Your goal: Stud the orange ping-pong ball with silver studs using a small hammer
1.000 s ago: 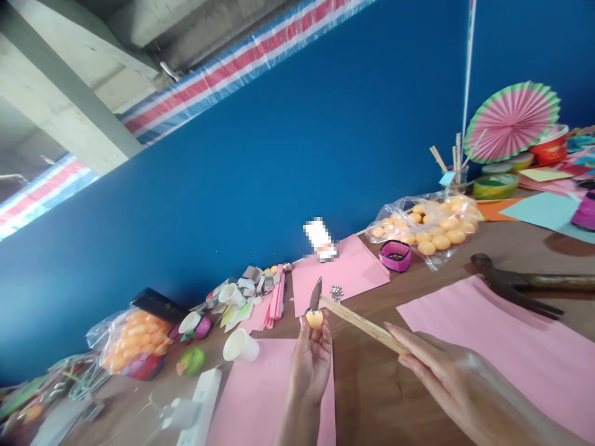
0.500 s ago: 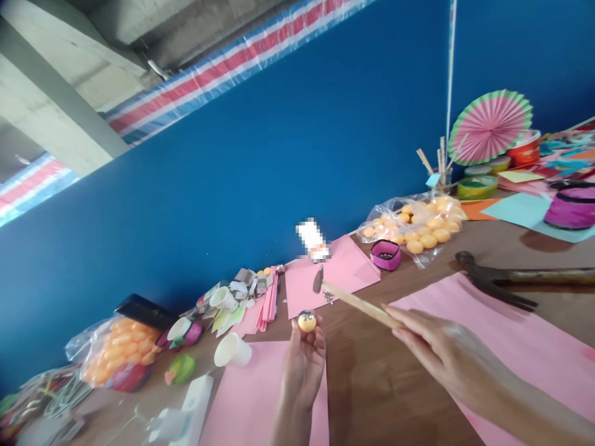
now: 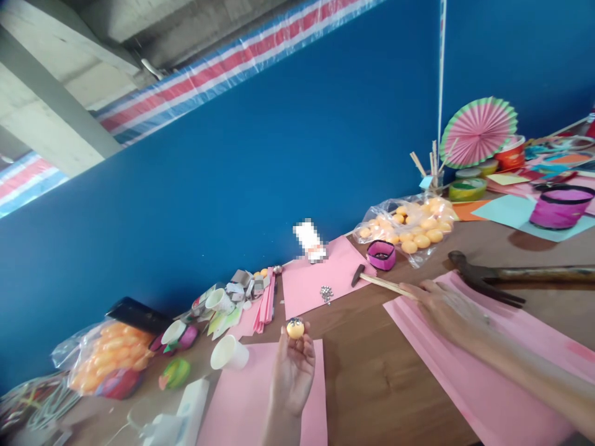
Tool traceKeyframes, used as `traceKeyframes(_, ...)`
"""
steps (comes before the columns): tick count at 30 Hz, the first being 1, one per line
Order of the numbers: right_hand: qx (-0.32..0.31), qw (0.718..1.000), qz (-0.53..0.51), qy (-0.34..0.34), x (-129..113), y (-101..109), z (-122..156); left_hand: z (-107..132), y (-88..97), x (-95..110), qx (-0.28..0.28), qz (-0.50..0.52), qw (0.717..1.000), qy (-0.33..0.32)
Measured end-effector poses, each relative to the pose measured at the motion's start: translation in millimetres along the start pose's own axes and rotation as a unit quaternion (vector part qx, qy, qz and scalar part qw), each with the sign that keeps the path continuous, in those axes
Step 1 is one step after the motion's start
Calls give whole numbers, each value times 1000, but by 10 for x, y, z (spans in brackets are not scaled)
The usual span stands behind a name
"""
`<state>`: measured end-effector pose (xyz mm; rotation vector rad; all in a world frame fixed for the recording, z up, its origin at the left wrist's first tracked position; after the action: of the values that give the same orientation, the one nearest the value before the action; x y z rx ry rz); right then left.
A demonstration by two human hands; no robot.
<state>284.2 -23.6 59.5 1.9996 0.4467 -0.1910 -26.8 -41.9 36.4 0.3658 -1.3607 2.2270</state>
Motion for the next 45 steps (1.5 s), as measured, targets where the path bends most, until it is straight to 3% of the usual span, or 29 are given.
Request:
traceKeyframes(4,-51,997,56,27,-113,-53,-87,0,-8,-14,-5,0,1000,11)
traceKeyframes(8,-69,994,-14,81,-573,-170,-254,24,-36,-50,-13,6,1000,17)
traceKeyframes(10,-58,993,-40,98,-831,-311,-338,45,-34,-58,-13,8,1000,23)
traceKeyframes(13,-110,986,-65,111,-1167,-663,-443,84,-2,-14,-14,11,1000,20)
traceKeyframes(18,-149,981,-49,115,-1466,-1005,-593,162,128,145,-14,16,1000,0)
traceKeyframes(23,-154,982,-48,99,-1481,-1109,-653,195,259,229,3,23,1000,-13)
traceKeyframes(28,-164,980,-66,87,-1455,-1135,-651,153,249,186,-3,15,1000,-9)
traceKeyframes(37,-168,967,-183,60,-1433,-915,-494,109,190,-11,14,-8,1000,17)
traceKeyframes(40,-176,941,-285,38,-1439,-787,-433,99,145,-85,20,-25,999,24)
traceKeyframes(45,-224,876,-426,-35,-1427,-723,-298,69,75,-162,32,-40,999,4)
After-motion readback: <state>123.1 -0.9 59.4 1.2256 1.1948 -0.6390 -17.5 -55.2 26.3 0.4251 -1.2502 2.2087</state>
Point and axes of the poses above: each hand's wrist, its own z-axis away from the middle knuckle, its own y-axis out of the back of the hand, x = y × z, the point moved 7 cm from there along -z, towards the middle knuckle, and after that the axes turned 1 degree about y, right-handed, at the moved point
